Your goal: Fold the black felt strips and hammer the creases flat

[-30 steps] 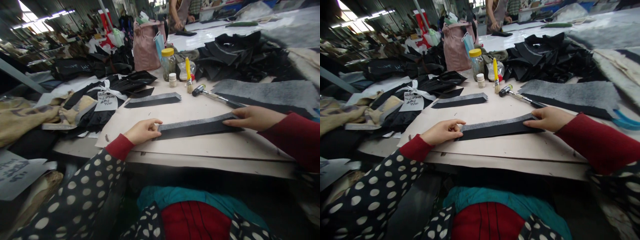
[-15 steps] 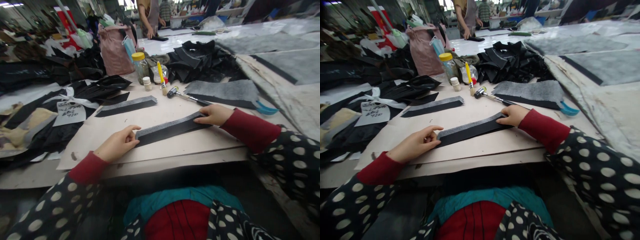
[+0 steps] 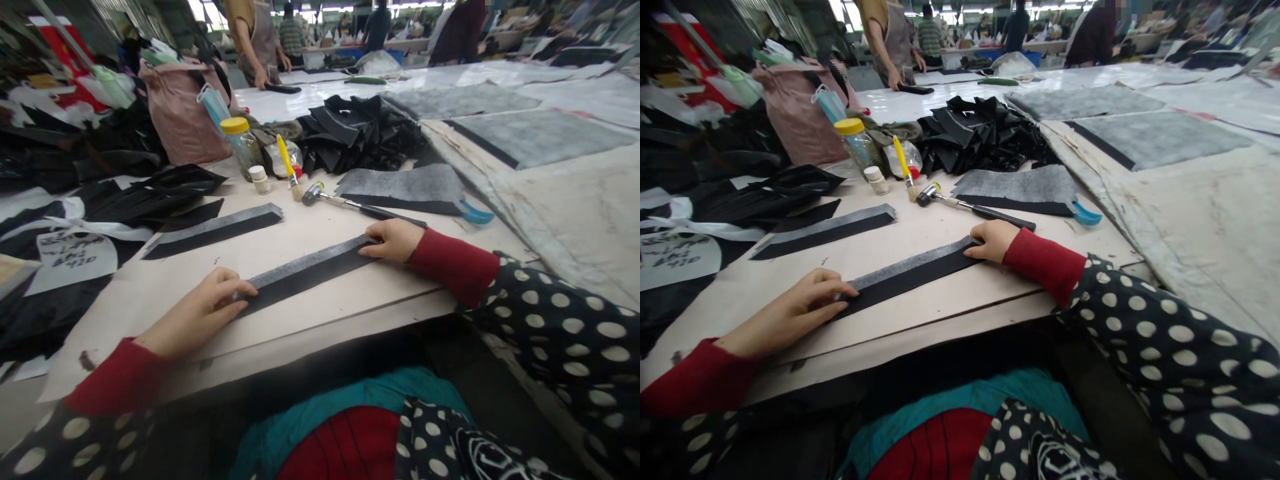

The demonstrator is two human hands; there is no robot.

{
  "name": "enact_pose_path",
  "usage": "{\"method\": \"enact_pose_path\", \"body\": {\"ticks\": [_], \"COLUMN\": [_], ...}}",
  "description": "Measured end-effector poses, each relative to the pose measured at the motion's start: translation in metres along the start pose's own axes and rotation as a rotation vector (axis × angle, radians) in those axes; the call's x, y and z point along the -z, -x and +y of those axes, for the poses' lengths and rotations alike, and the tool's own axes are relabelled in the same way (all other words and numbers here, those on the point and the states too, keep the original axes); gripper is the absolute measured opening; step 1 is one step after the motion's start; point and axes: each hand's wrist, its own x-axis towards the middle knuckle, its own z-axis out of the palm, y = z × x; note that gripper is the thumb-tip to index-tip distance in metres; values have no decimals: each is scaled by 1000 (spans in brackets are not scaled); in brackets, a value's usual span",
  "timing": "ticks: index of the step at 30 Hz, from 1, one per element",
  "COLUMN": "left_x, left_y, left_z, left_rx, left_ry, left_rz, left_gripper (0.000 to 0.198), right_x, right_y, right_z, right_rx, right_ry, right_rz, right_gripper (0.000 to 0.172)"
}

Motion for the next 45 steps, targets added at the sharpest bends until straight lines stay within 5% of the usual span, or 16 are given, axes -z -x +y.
{"method": "enact_pose_path", "body": {"ticks": [15,20,23,26,30,32,45], "left_x": [0,0,-3,-8,-12,-13,14], "left_y": [1,7,14,22,26,25,11], "left_z": [-2,5,7,9,13,15,2], "left_rx": [-52,-160,-261,-325,-293,-263,-144], "left_ry": [-88,-332,-530,-648,-689,-685,-701], "left_rz": [-7,120,151,114,85,79,-10], "left_gripper": [26,27,29,38,35,31,27], "right_x": [-5,-10,-15,-21,-32,-38,-52], "right_y": [2,0,3,9,20,25,49], "right_z": [-3,-2,6,15,21,21,-20], "right_rx": [11,52,99,133,350,417,333], "right_ry": [93,132,112,77,89,77,81], "right_rz": [46,59,180,367,409,421,513], "right_gripper": [28,26,26,43,21,23,25]}}
